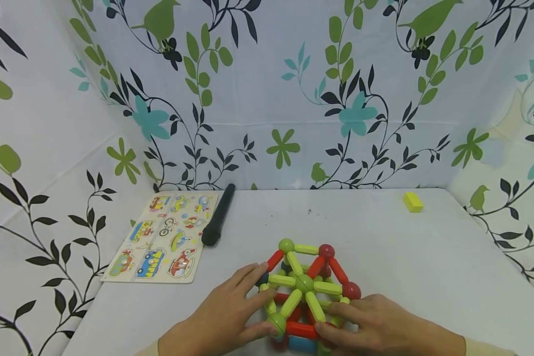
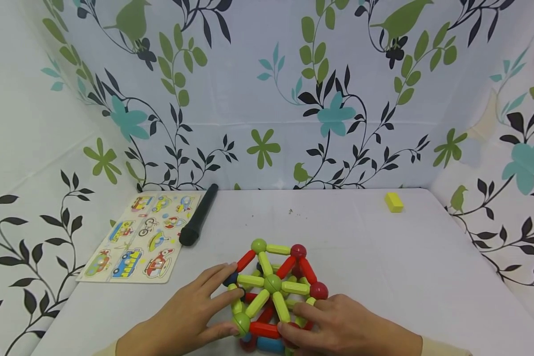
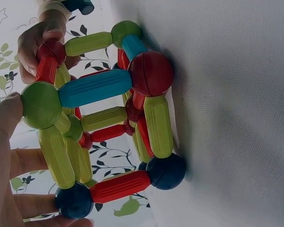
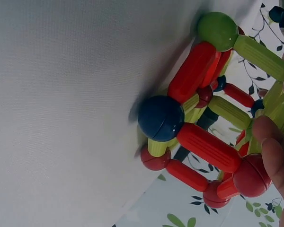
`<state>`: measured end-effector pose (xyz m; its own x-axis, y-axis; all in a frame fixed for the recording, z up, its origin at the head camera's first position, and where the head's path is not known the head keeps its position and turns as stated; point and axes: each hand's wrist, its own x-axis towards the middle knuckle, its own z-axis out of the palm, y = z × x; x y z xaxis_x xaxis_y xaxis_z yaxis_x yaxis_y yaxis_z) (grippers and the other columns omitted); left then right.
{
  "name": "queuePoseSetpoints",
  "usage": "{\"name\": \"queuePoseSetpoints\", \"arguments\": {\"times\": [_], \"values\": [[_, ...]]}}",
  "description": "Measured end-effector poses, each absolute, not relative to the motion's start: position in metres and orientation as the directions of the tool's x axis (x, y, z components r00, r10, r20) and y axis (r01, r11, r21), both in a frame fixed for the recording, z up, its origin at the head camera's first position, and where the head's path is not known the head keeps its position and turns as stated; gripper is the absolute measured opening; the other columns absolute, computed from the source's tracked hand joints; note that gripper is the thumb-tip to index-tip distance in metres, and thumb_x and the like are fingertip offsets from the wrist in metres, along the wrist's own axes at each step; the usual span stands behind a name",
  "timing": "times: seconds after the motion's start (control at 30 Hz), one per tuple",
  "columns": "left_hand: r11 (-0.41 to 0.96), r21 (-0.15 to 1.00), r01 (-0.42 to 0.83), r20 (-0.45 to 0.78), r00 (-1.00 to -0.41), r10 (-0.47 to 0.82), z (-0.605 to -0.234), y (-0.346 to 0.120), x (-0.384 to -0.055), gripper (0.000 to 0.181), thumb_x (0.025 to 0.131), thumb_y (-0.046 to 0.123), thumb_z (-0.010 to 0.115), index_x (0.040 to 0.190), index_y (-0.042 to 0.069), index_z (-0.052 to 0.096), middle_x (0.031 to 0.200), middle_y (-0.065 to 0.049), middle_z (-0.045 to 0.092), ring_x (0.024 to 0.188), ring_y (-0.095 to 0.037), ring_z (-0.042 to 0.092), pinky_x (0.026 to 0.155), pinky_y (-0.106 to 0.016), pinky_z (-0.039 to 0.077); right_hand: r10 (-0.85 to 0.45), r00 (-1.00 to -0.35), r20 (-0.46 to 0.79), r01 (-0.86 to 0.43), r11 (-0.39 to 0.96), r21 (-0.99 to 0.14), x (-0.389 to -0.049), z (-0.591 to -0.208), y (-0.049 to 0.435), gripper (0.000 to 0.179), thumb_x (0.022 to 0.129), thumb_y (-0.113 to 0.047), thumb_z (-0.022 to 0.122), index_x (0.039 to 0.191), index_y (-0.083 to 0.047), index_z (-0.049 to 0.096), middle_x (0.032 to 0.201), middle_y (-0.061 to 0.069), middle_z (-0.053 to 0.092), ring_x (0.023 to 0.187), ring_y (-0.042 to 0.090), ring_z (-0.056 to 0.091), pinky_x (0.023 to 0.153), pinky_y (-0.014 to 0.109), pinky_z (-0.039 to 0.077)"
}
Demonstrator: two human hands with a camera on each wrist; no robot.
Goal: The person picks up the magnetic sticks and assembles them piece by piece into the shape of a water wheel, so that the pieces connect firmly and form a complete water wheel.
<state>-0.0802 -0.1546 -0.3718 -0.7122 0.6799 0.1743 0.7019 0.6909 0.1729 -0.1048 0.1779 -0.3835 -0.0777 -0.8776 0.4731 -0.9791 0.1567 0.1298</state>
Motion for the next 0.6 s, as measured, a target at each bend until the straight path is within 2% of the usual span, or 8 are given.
{"name": "queuePoseSetpoints", "arguments": {"times": [0.23, 0.43, 0.6], "values": [[0.692, 0.178, 0.699, 0.176, -0.715, 0.677, -0.373, -0.154, -0.080, 0.060, 0.098, 0.069, 0.043, 0.139, 0.029, 0.060, 0.160, -0.008, 0.039, 0.144, -0.028, 0.041, 0.102, -0.045, 0.052, -0.892, -0.136, 0.432, -0.979, 0.187, 0.076, -0.103, -0.382, 0.181, 0.053, 0.092, -0.046, 0.074, 0.140, -0.027, 0.060, 0.115, -0.003, 0.064, 0.071, 0.002, 0.061, 0.072, 0.010, 0.052], [0.696, 0.178, 0.696, 0.177, -0.718, 0.673, -0.372, -0.154, -0.080, 0.061, 0.098, 0.070, 0.043, 0.141, 0.030, 0.058, 0.161, -0.008, 0.039, 0.144, -0.028, 0.041, 0.102, -0.045, 0.052, -0.898, -0.147, 0.415, -0.981, 0.186, 0.053, -0.104, -0.382, 0.183, 0.056, 0.093, -0.046, 0.073, 0.142, -0.024, 0.058, 0.120, -0.002, 0.063, 0.078, 0.004, 0.064, 0.074, 0.012, 0.054], [0.704, 0.173, 0.689, 0.193, -0.724, 0.662, -0.370, -0.157, -0.084, 0.062, 0.097, 0.069, 0.044, 0.146, 0.031, 0.053, 0.162, -0.008, 0.037, 0.144, -0.027, 0.042, 0.104, -0.045, 0.051, -0.859, -0.145, 0.492, -0.976, 0.206, 0.072, -0.114, -0.375, 0.189, 0.060, 0.094, -0.051, 0.069, 0.141, -0.015, 0.059, 0.124, 0.002, 0.067, 0.080, 0.002, 0.065, 0.070, 0.011, 0.052]]}}
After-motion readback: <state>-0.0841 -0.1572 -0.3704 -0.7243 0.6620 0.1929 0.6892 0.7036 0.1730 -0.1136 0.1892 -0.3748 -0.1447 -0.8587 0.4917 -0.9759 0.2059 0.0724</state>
